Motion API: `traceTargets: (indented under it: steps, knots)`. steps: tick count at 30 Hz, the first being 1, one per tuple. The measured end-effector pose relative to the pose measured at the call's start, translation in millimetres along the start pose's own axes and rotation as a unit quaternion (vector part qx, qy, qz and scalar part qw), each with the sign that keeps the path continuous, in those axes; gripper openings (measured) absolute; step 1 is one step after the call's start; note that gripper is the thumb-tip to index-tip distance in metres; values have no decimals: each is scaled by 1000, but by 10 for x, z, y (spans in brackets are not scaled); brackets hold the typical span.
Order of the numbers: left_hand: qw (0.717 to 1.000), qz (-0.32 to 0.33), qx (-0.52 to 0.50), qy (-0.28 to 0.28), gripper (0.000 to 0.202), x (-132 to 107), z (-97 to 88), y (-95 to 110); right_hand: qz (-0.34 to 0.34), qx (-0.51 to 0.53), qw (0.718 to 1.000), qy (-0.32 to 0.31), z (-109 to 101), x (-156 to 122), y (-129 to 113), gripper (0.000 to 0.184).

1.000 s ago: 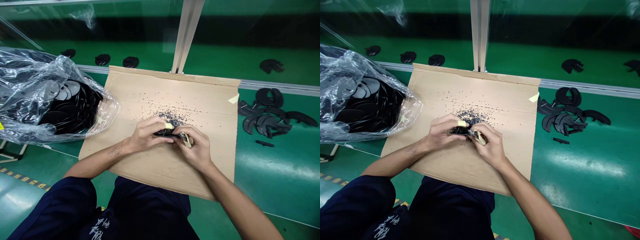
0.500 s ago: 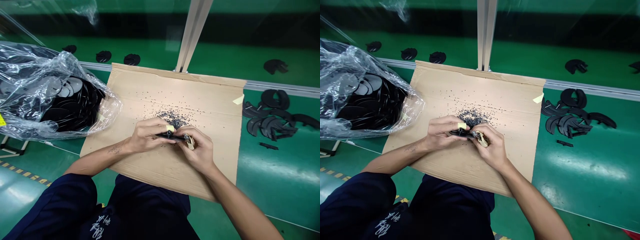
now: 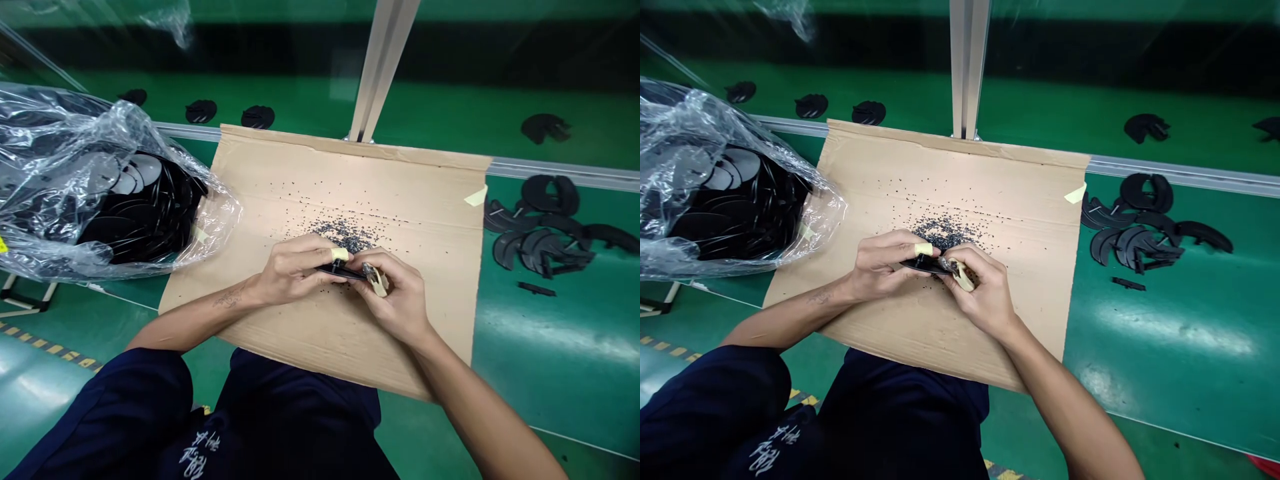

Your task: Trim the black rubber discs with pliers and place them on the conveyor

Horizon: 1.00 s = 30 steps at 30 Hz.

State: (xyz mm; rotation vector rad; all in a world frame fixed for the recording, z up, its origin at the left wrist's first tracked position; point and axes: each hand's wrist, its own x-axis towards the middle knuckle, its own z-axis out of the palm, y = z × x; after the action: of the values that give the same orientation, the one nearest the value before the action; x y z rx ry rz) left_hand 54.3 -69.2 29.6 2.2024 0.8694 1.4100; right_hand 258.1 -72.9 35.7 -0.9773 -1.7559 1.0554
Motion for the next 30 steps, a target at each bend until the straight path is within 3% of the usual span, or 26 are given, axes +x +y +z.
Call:
traceTargets:
  steps: [5,12,16,22,30]
  knots:
    - [1000,-27,7,7,19,35,-1,33,16,25,1000,-2,12,-4,12,19]
    - [997,-61,-23,-51,29,18,3,10,20,35,999,3,10,1,20,13]
    - [995,-95,-13,-18,27,5,-35,-24,-8,-57,998,31,-32,23,59,6]
    - [999,-50,-6,-15,17,17,-62,-111,-132,-238,962,8,-91,28,158,22]
    - [999,-16,-32,-23,14,15,-59,-108,-178,-344,922,10,-101,3,160,18]
